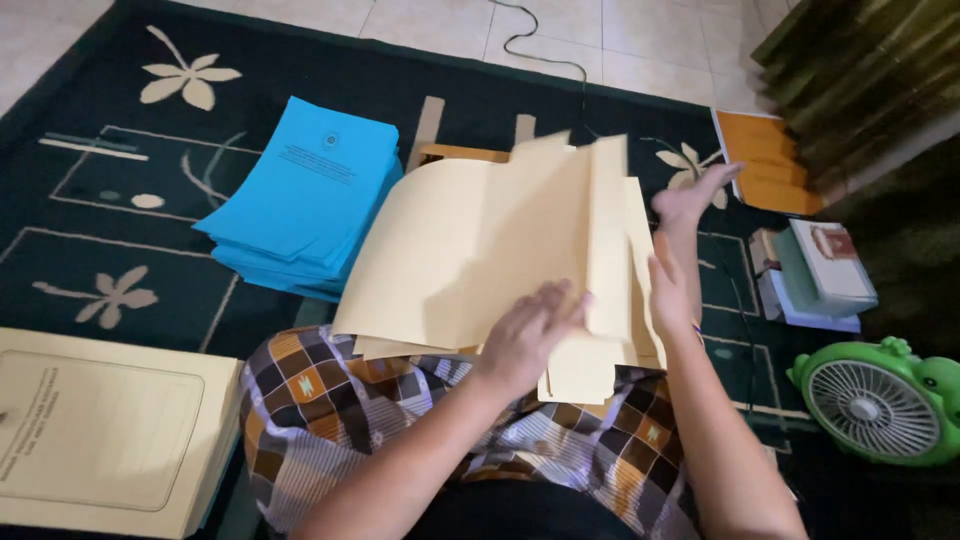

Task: Assembling paper folders by folding pre-cut flaps and inserting printed documents into them.

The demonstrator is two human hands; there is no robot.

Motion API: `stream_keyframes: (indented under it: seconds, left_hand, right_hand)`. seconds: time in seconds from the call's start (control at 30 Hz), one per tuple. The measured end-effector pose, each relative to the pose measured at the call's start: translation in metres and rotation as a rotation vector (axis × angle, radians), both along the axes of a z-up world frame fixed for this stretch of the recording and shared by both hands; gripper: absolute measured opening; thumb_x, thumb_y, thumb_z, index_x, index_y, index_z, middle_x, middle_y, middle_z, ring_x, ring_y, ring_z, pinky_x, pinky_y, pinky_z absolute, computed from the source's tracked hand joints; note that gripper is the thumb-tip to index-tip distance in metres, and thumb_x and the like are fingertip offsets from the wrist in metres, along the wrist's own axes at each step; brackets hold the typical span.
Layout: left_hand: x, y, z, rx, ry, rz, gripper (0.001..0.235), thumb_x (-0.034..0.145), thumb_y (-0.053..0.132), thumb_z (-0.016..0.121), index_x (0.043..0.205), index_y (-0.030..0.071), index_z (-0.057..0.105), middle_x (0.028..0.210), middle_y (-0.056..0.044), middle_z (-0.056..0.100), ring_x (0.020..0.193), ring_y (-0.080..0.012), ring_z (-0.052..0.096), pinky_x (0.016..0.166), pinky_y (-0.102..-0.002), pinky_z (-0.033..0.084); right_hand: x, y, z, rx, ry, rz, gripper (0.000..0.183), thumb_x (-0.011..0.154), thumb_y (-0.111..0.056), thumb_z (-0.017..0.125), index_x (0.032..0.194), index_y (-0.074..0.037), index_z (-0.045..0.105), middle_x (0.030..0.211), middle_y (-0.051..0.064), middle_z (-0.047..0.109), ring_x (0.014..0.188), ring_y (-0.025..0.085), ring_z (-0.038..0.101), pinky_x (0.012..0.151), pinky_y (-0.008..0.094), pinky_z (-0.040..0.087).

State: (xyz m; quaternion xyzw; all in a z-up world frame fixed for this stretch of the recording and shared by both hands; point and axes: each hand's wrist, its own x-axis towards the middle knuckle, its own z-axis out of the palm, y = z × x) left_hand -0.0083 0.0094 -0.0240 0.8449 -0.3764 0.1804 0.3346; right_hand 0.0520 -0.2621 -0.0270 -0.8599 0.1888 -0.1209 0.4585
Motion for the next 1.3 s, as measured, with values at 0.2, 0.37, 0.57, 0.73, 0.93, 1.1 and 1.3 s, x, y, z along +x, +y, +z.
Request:
stream_keyframes:
  seconds: [0.2, 0.37, 0.57, 0.73, 0.93, 1.1, 1.3]
  left_hand:
    - [-0.062, 0.006, 0.030, -0.022, -0.315, -0.465, 0.056, 0.098, 0.001, 0.072, 0.148, 0.014, 0.050, 0.146, -0.022, 0.052, 0.127, -0.0388, 0.059, 0.105, -0.050, 0.062]
    - [-0.087, 0.033, 0.012, 0.040, 0.057, -0.612, 0.068, 0.087, -0.020, 0.059, 0.145, 0.016, 0.054, 0.150, -0.021, 0.055, 0.132, -0.0383, 0.060, 0.118, -0.050, 0.049]
    - [-0.084, 0.076, 0.012, -0.406, 0.286, -0.368, 0.048, 0.091, -0.012, 0.055, 0.136, 0.005, 0.056, 0.128, -0.018, 0.070, 0.116, -0.0341, 0.071, 0.102, -0.039, 0.061]
    - [-0.073, 0.120, 0.026, -0.650, 0.682, 0.022, 0.052, 0.098, 0.010, 0.057, 0.148, 0.001, 0.046, 0.146, -0.015, 0.060, 0.119, -0.0218, 0.067, 0.102, -0.032, 0.055]
    - [-0.047, 0.135, 0.052, -0.786, 0.614, 0.099, 0.061, 0.096, 0.000, 0.055, 0.154, 0.000, 0.038, 0.148, -0.022, 0.056, 0.134, -0.0282, 0.055, 0.107, -0.047, 0.047]
    - [-0.030, 0.133, 0.070, -0.728, 0.380, 0.031, 0.030, 0.089, -0.007, 0.060, 0.116, 0.002, 0.070, 0.121, -0.016, 0.070, 0.108, -0.0308, 0.073, 0.095, -0.046, 0.058]
    - [-0.016, 0.125, 0.121, -0.975, 0.377, 0.099, 0.080, 0.097, 0.010, 0.066, 0.153, 0.019, 0.010, 0.137, -0.019, 0.051, 0.131, -0.0284, 0.053, 0.106, -0.053, 0.049]
  right_hand:
    - [0.031, -0.010, 0.028, 0.412, -0.162, -0.186, 0.070, 0.097, -0.051, 0.038, 0.157, -0.016, 0.027, 0.163, 0.010, 0.026, 0.153, 0.031, 0.020, 0.129, 0.046, 0.014]
    - [0.094, -0.011, 0.078, 0.815, -0.321, -0.371, 0.086, 0.088, -0.063, 0.024, 0.161, -0.023, 0.006, 0.169, 0.004, 0.006, 0.157, 0.030, 0.004, 0.128, 0.050, 0.006]
    - [0.159, -0.034, 0.083, 1.157, -0.452, -0.527, 0.094, 0.081, -0.073, 0.015, 0.164, -0.035, -0.007, 0.175, -0.003, -0.009, 0.160, 0.030, -0.008, 0.126, 0.057, -0.003]
    - [0.106, -0.044, 0.030, 1.067, -0.426, -0.357, 0.079, 0.082, -0.062, 0.028, 0.153, -0.033, 0.009, 0.167, 0.003, 0.005, 0.157, 0.033, 0.003, 0.124, 0.059, 0.001]
    - [-0.013, -0.009, -0.040, 0.694, -0.365, 0.243, 0.049, 0.082, -0.032, 0.064, 0.121, -0.009, 0.045, 0.140, 0.020, 0.045, 0.147, 0.040, 0.034, 0.122, 0.057, 0.022]
    - [0.016, -0.011, -0.050, 0.331, -0.393, 0.508, 0.018, 0.086, -0.010, 0.077, 0.097, 0.002, 0.071, 0.103, 0.021, 0.069, 0.110, 0.031, 0.065, 0.103, 0.042, 0.050]
    - [-0.022, 0.041, 0.083, 0.483, -0.454, 0.337, 0.023, 0.096, 0.006, 0.070, 0.116, 0.000, 0.059, 0.088, 0.005, 0.061, 0.078, 0.013, 0.067, 0.077, 0.033, 0.062]
